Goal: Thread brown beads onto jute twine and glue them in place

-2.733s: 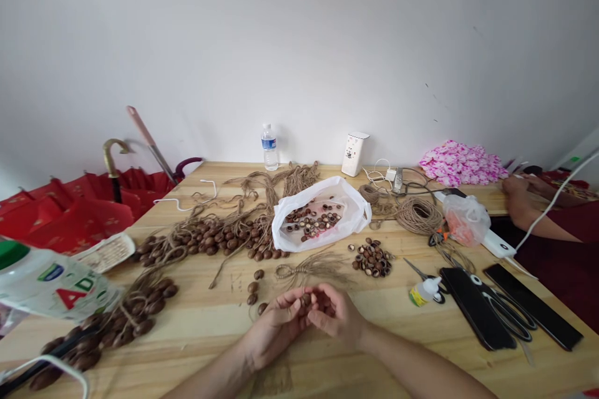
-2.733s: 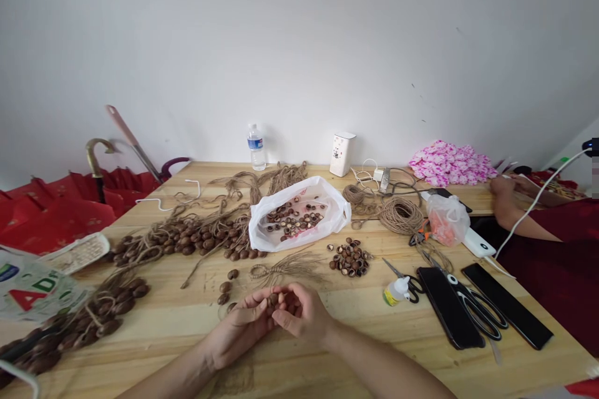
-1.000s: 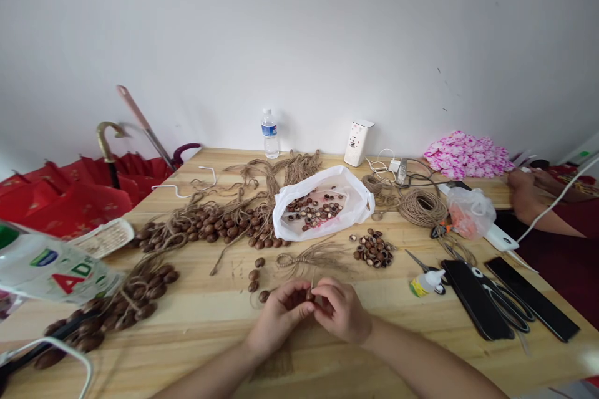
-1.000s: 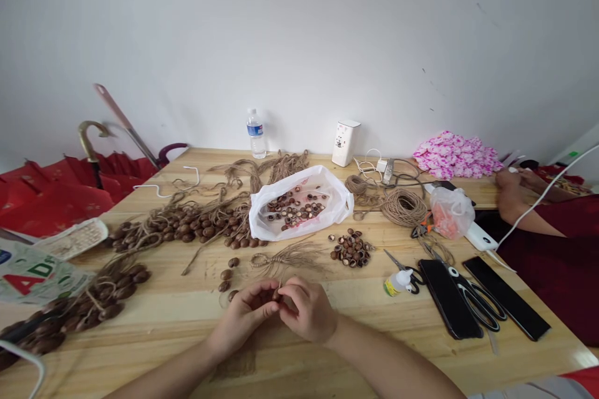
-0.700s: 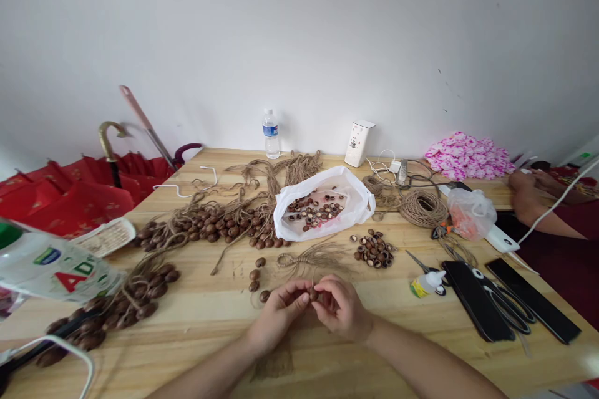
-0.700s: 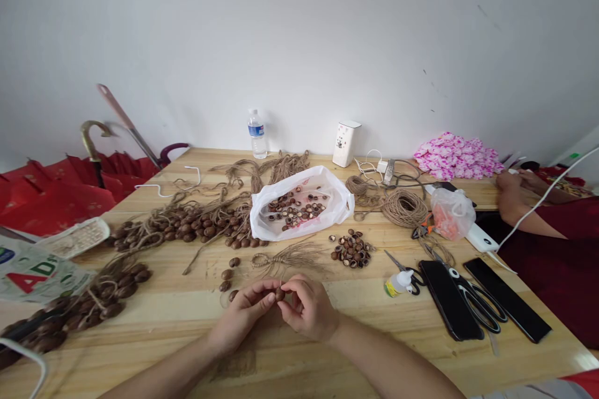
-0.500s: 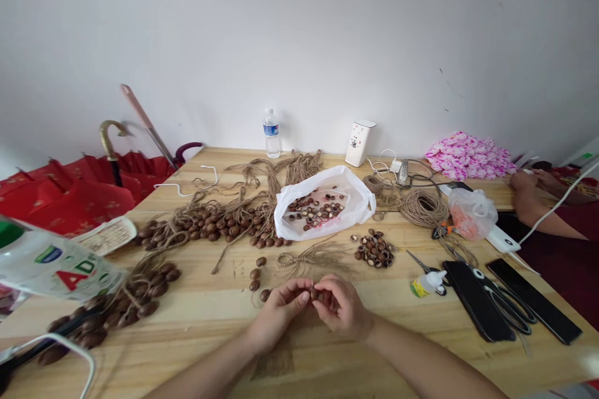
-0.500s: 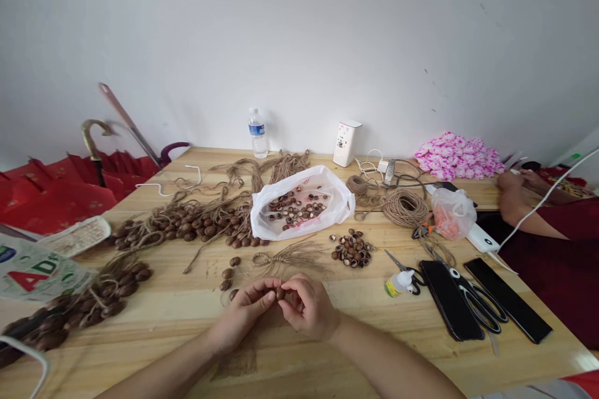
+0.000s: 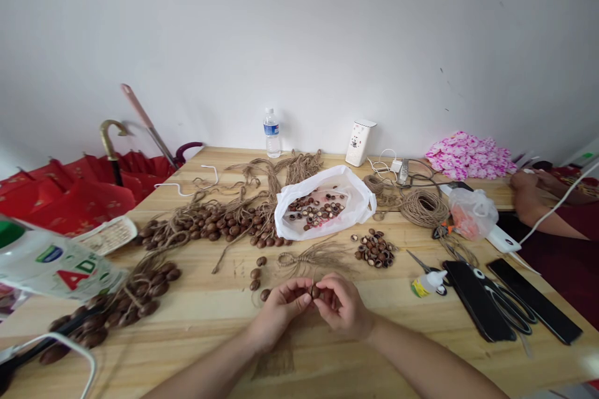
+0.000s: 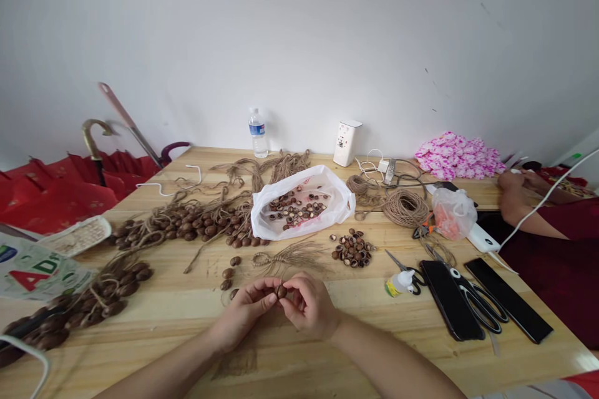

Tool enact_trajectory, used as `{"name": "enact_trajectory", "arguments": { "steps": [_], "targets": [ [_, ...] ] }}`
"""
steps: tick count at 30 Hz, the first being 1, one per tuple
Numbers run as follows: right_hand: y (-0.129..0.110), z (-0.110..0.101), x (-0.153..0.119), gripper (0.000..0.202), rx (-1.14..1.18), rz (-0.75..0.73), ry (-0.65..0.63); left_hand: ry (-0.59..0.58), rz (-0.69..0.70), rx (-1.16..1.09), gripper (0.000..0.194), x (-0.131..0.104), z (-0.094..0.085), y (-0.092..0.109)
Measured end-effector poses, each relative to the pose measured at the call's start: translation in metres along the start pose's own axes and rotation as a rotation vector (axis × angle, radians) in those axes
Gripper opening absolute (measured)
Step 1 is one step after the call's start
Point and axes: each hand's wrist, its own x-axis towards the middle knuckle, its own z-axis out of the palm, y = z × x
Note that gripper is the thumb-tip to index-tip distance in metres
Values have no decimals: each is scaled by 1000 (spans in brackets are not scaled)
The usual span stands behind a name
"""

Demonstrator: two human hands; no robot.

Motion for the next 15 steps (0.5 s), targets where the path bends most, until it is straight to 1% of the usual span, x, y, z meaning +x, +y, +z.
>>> {"name": "enact_trajectory", "arguments": {
  "steps": [3, 10, 15],
  "targets": [
    [0, 0, 0, 21, 8, 18, 0, 6, 3, 15, 27, 0, 0, 0],
    [1, 0, 0, 20, -22, -2, 8, 35, 32, 75, 28, 1, 0, -2],
    [1, 0, 0, 20, -34, -7, 13, -11, 74, 146, 25, -1, 1, 1]
  ]
}}
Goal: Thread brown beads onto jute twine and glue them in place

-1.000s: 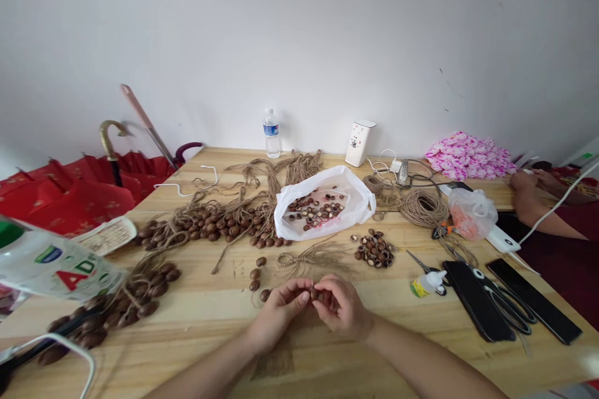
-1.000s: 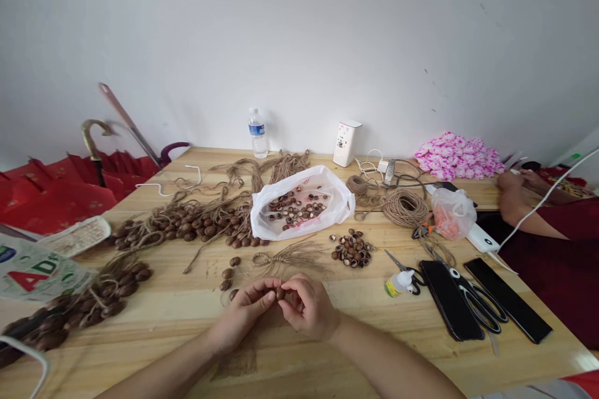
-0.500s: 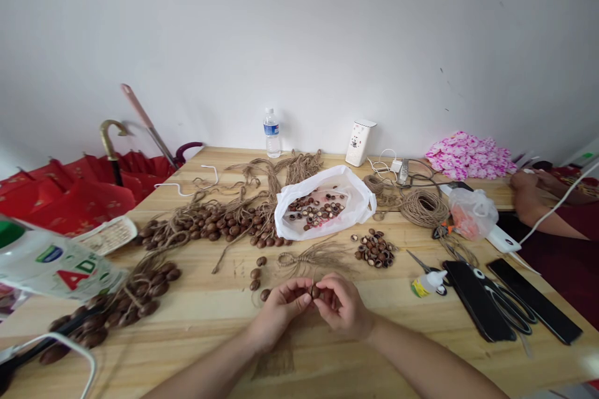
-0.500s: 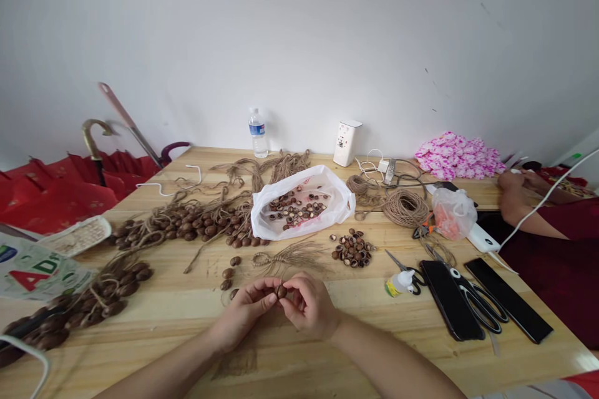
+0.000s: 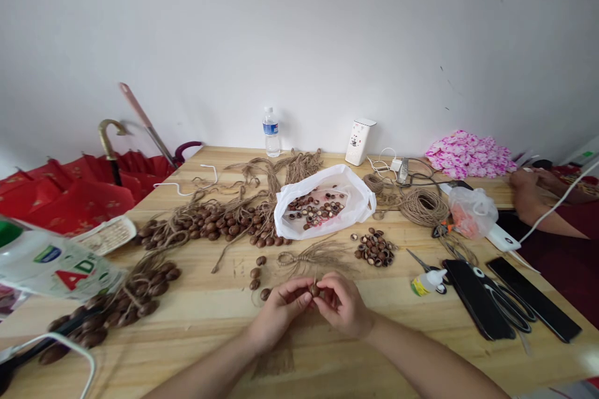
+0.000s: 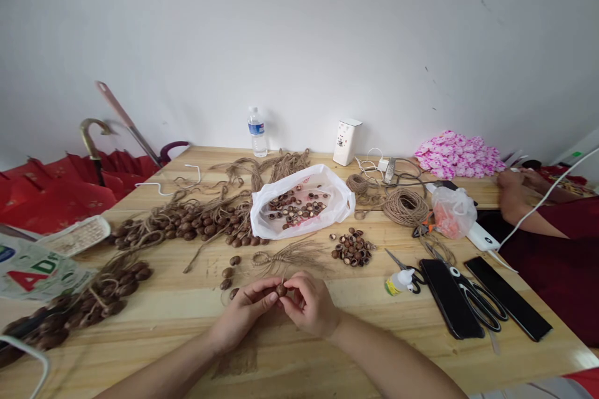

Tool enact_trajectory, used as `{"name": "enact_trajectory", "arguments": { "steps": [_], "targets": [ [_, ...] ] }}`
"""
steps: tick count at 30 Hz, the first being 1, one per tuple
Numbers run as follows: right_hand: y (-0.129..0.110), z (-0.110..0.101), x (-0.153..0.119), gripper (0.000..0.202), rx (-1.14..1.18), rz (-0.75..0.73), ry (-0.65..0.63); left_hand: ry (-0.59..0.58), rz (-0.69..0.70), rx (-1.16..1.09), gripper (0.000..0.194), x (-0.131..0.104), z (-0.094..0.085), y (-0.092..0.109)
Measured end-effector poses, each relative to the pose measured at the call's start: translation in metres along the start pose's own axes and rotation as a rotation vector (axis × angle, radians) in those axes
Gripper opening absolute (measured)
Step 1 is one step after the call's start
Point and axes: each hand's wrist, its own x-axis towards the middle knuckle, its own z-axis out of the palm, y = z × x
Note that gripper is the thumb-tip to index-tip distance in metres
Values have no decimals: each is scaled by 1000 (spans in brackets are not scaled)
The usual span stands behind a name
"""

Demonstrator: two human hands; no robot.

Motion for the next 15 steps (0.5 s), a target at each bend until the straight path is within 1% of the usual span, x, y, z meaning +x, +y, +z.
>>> {"name": "enact_trajectory", "arguments": {
  "steps": [5, 8, 10, 12, 15],
  "targets": [
    [0, 1, 0, 18, -16, -4, -2, -42, 88, 90, 25, 0, 0, -1],
    [-1, 2, 0, 16, -39, -7, -11, -25, 161, 145, 24, 1, 0, -4],
    [-2, 3, 0, 15, -53, -5, -16, -3, 183, 195, 22, 1, 0, -4],
    [-1, 4, 0, 13, -51, 17, -18, 2, 192, 244, 20, 1, 0, -2],
    [0, 4, 1, 16, -7, 88, -24, -19, 212, 302, 16, 0, 2, 3]
  ]
}}
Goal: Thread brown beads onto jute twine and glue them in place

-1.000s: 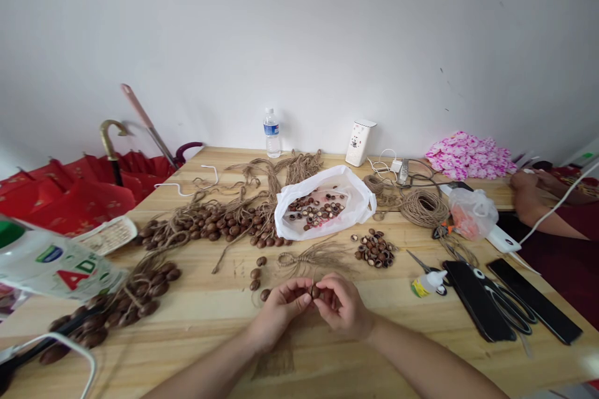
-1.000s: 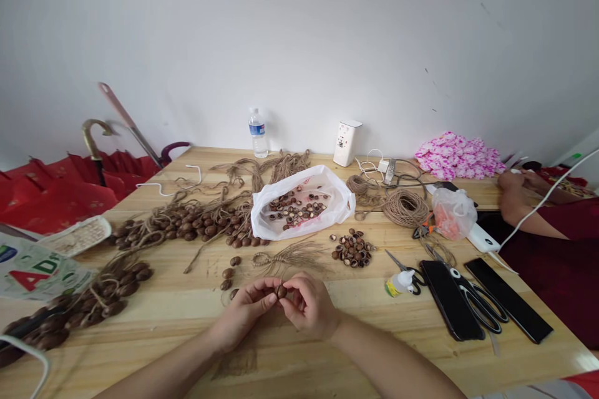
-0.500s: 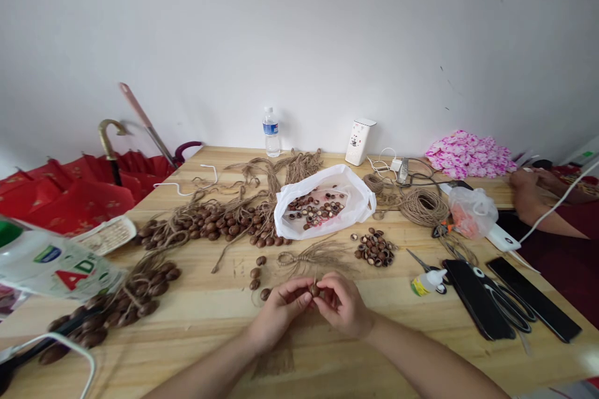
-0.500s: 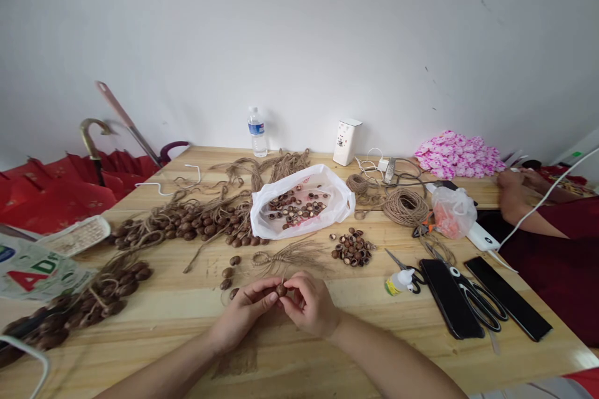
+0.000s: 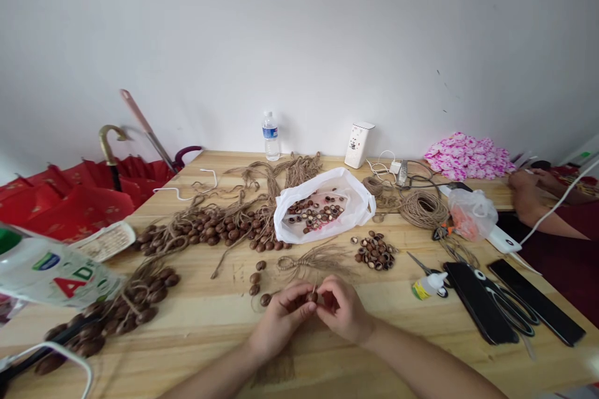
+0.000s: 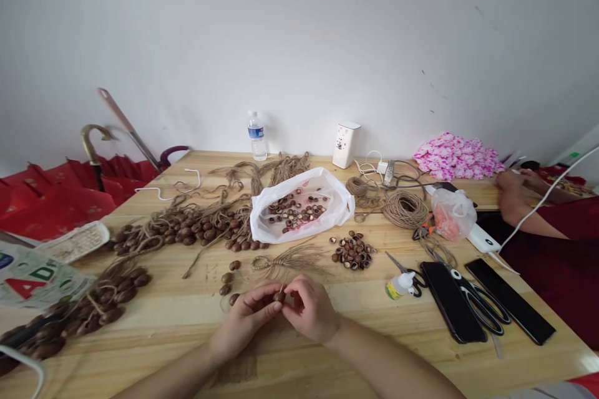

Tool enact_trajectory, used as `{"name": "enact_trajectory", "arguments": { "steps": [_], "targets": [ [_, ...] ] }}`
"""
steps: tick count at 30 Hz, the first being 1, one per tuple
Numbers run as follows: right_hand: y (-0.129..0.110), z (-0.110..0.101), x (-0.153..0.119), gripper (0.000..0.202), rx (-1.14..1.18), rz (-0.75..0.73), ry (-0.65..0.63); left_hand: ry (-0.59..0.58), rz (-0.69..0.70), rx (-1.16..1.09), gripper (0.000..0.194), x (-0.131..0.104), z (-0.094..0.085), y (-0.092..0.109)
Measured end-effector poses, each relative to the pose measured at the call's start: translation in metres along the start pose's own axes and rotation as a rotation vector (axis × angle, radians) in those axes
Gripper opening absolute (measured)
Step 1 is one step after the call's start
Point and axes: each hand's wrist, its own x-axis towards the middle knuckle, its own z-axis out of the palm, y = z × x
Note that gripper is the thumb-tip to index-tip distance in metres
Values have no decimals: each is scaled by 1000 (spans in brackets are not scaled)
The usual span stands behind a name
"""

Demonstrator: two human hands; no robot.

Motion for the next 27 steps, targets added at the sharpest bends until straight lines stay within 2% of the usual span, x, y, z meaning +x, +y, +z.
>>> {"name": "enact_trajectory", "arguments": {
  "steps": [6, 11, 17, 27],
  "targets": [
    [1, -5, 3, 20, 138, 47, -57, 47, -31, -57, 24, -1, 0, -5],
    [2, -7, 7, 18, 233, 53, -48, 58, -54, -58, 27, -1, -2, -9],
    [5, -7, 8, 19, 251, 92, -55, 21, -68, -93, 32, -2, -2, -11],
    [6, -7, 8, 14, 205, 91, -59, 42, -86, -131, 34, -1, -3, -19]
  ]
}}
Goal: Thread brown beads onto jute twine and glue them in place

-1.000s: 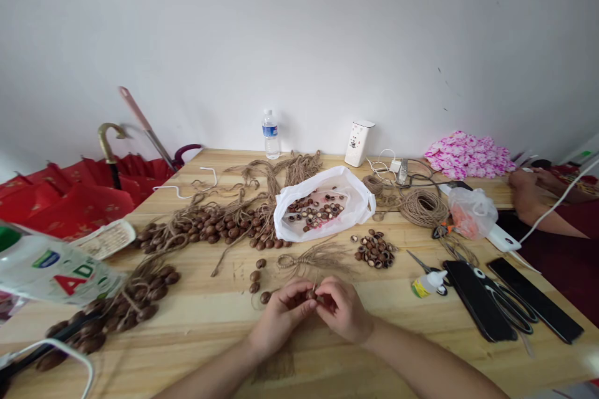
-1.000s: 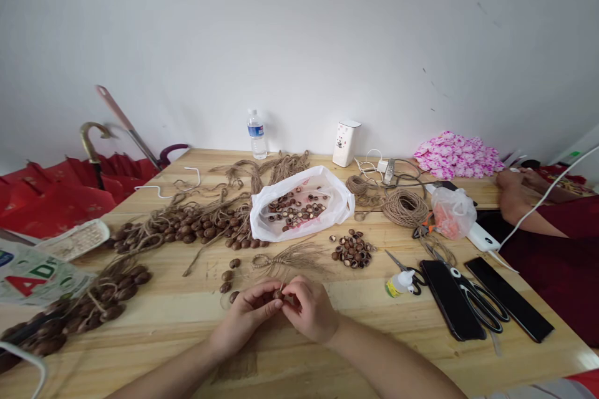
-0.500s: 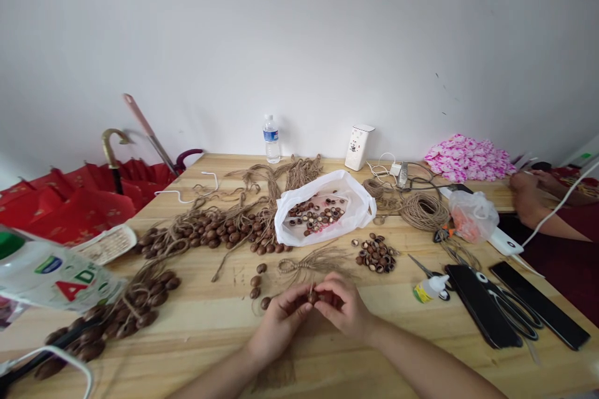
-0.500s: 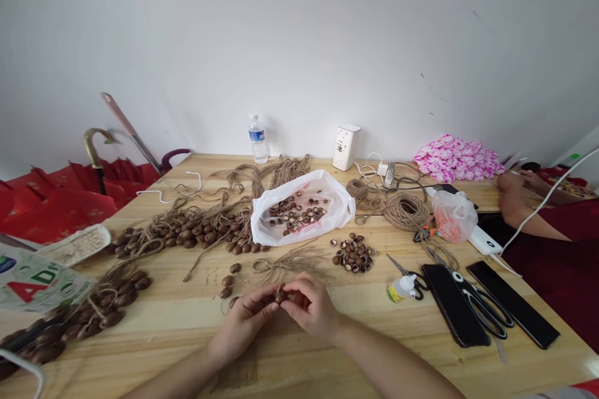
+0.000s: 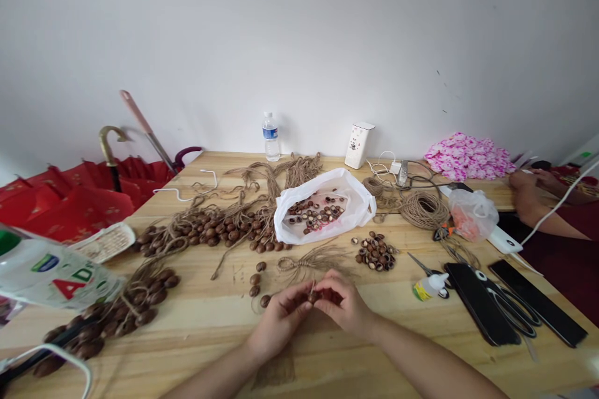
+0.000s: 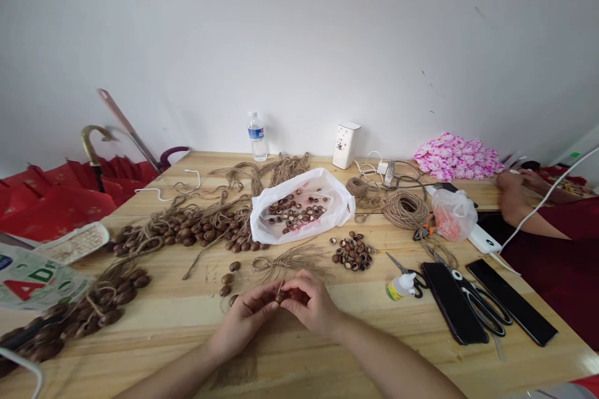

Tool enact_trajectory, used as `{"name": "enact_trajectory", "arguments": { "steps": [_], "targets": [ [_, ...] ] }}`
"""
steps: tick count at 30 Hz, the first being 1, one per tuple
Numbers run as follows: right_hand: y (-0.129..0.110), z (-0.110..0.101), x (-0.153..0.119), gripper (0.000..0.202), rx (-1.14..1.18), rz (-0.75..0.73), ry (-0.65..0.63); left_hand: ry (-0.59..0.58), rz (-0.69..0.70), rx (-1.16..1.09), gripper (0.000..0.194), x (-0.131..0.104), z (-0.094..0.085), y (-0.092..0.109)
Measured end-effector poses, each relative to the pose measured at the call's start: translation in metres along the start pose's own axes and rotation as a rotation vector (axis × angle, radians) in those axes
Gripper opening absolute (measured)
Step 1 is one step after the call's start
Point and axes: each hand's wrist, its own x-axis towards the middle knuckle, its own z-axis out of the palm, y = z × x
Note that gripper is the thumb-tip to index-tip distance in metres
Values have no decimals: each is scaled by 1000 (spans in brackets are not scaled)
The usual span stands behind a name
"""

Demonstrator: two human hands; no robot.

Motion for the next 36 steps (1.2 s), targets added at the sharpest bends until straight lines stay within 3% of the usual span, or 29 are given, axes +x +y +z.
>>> {"name": "enact_trajectory", "arguments": {
  "steps": [12, 17, 24, 36],
  "targets": [
    [4, 0, 1, 18, 89, 76, -19, 19, -33, -61, 39, 0, 1, -3],
    [6, 0, 1, 21, 225, 155, -40, 2, -13, 20, 45, 1, 1, -2],
    [8, 2, -1, 21, 347, 225, -31, 39, 136, 150, 24, 3, 0, 3],
    [11, 3, -1, 18, 281, 175, -16, -5, 125, 259, 18, 0, 1, 10]
  ]
}}
